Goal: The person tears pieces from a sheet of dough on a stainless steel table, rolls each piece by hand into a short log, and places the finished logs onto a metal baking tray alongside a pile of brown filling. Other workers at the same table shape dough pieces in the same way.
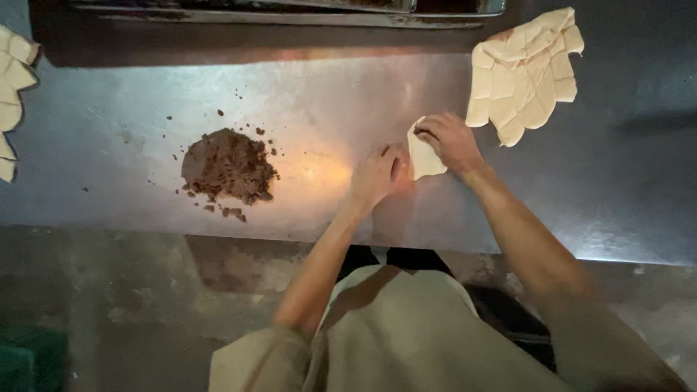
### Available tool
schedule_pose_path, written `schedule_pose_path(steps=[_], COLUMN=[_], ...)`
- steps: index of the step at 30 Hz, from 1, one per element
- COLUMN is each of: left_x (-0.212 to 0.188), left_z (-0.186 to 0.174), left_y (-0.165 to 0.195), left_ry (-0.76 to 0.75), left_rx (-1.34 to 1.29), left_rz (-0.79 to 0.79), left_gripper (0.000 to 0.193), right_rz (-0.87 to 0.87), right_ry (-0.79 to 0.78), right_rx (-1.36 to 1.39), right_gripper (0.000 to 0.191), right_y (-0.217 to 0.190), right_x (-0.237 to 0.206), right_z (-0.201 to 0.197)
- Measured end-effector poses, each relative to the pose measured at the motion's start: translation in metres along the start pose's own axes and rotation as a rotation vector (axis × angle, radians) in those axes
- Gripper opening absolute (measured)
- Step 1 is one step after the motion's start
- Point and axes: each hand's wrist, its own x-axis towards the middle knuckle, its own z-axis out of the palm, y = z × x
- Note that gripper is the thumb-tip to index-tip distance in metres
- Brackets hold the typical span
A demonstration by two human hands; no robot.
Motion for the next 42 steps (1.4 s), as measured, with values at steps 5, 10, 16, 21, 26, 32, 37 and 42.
schedule_pose_path(steps=[5, 10, 16, 21, 26, 32, 37, 42], left_x=[0.034, 0.048, 0.063, 0.085, 0.103, 0.107, 0.095, 0.064], left_z=[0.031, 0.041, 0.029, 0.021, 0.023, 0.025, 0.023, 0.031], left_y=[0.011, 0.024, 0.031, 0.030, 0.029, 0.029, 0.029, 0.033], left_ry=[0.199, 0.257, 0.209, 0.037, 0.006, 0.009, -0.016, 0.105], left_rx=[0.019, 0.035, -0.048, -0.260, -0.174, -0.211, -0.230, -0.034], left_rz=[0.040, -0.001, -0.047, -0.094, -0.029, 0.081, 0.043, 0.071], left_gripper=[0.034, 0.025, 0.018, 0.027, 0.022, 0.018, 0.018, 0.022], right_rz=[-0.080, -0.237, -0.040, 0.181, 0.128, 0.094, 0.059, -0.011], right_ry=[0.075, 0.068, 0.037, -0.054, -0.161, -0.192, -0.176, -0.005], right_rx=[0.099, -0.062, 0.176, 0.349, 0.215, 0.198, 0.216, 0.064], right_gripper=[0.028, 0.026, 0.023, 0.034, 0.033, 0.032, 0.025, 0.019], right_y=[0.010, 0.026, 0.031, 0.033, 0.034, 0.031, 0.030, 0.015], right_x=[-0.011, -0.008, -0.001, 0.008, 0.020, 0.027, 0.013, -0.013], right_z=[-0.007, -0.014, -0.022, -0.027, -0.031, -0.035, -0.029, -0.026])
